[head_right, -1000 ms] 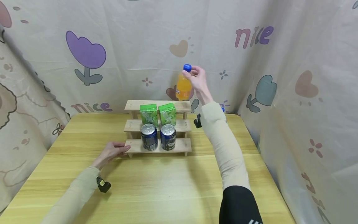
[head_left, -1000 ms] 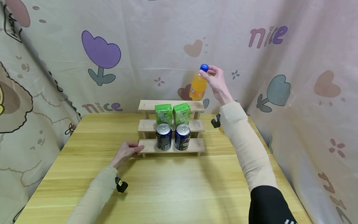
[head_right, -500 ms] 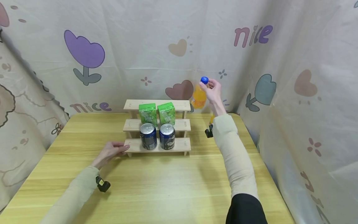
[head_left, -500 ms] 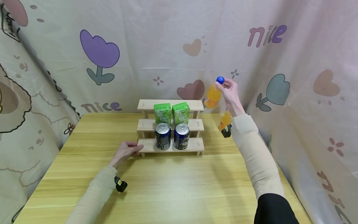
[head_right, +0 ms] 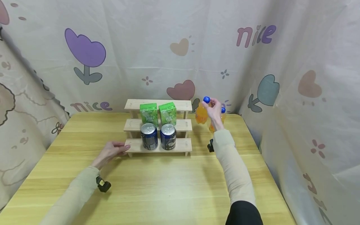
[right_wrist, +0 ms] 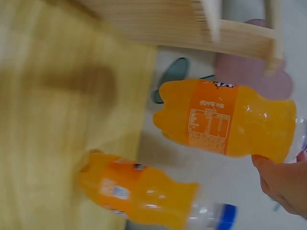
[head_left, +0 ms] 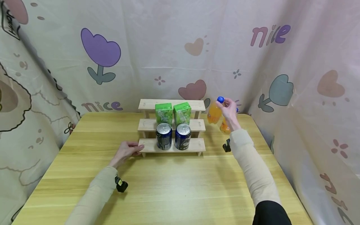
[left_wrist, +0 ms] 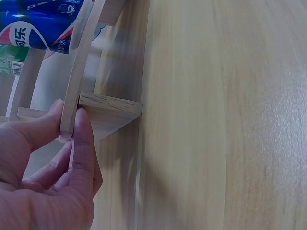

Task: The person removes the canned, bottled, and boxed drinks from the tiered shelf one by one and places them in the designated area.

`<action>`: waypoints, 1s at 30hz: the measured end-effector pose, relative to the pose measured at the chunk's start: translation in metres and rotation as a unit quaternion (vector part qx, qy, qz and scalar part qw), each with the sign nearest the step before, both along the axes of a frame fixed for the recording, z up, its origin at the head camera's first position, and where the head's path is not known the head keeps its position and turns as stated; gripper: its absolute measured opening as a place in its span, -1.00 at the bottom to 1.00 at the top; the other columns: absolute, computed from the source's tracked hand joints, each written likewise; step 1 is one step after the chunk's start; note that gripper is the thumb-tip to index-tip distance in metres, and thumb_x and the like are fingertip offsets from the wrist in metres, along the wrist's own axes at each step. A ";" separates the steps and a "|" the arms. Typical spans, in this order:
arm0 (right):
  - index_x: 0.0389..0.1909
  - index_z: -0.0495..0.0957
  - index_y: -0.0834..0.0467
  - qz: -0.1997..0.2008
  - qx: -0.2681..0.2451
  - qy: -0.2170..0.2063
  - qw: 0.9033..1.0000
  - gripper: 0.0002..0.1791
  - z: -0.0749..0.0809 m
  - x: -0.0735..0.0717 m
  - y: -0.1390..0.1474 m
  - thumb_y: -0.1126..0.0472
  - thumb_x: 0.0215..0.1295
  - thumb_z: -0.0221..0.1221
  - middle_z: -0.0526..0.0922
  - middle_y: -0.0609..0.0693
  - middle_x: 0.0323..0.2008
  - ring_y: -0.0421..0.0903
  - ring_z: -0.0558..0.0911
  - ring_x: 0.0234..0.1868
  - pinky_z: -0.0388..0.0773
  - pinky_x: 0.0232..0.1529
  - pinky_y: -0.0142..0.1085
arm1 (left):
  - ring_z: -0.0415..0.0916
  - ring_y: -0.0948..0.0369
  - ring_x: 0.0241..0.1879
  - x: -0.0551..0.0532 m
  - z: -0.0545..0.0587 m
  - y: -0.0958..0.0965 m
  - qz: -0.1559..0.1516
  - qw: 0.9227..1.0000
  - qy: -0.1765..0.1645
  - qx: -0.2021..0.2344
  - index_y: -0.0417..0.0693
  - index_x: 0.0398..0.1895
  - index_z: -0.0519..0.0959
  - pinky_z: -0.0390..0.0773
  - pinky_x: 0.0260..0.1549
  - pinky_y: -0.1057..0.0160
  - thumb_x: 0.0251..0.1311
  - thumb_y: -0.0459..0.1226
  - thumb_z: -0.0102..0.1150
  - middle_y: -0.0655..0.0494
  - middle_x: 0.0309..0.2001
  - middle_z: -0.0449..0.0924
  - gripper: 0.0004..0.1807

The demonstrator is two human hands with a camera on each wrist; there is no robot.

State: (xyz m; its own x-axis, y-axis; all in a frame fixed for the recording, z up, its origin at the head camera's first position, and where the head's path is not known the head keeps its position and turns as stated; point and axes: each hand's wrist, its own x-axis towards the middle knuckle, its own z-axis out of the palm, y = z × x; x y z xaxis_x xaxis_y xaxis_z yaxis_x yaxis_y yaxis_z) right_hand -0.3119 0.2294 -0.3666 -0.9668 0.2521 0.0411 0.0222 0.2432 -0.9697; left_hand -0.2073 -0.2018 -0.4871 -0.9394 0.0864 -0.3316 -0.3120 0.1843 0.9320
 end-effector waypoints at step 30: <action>0.34 0.35 0.30 -0.003 0.061 -0.030 0.998 -0.45 -0.058 -0.003 0.001 0.13 0.45 0.19 0.39 0.31 0.37 0.21 0.36 0.45 0.30 0.56 0.01 | 0.68 0.33 -0.36 0.003 0.002 0.001 0.005 1.000 -0.008 0.007 -0.59 0.26 0.35 0.79 -0.16 0.29 0.33 -0.33 0.26 0.10 -0.26 0.68 -0.42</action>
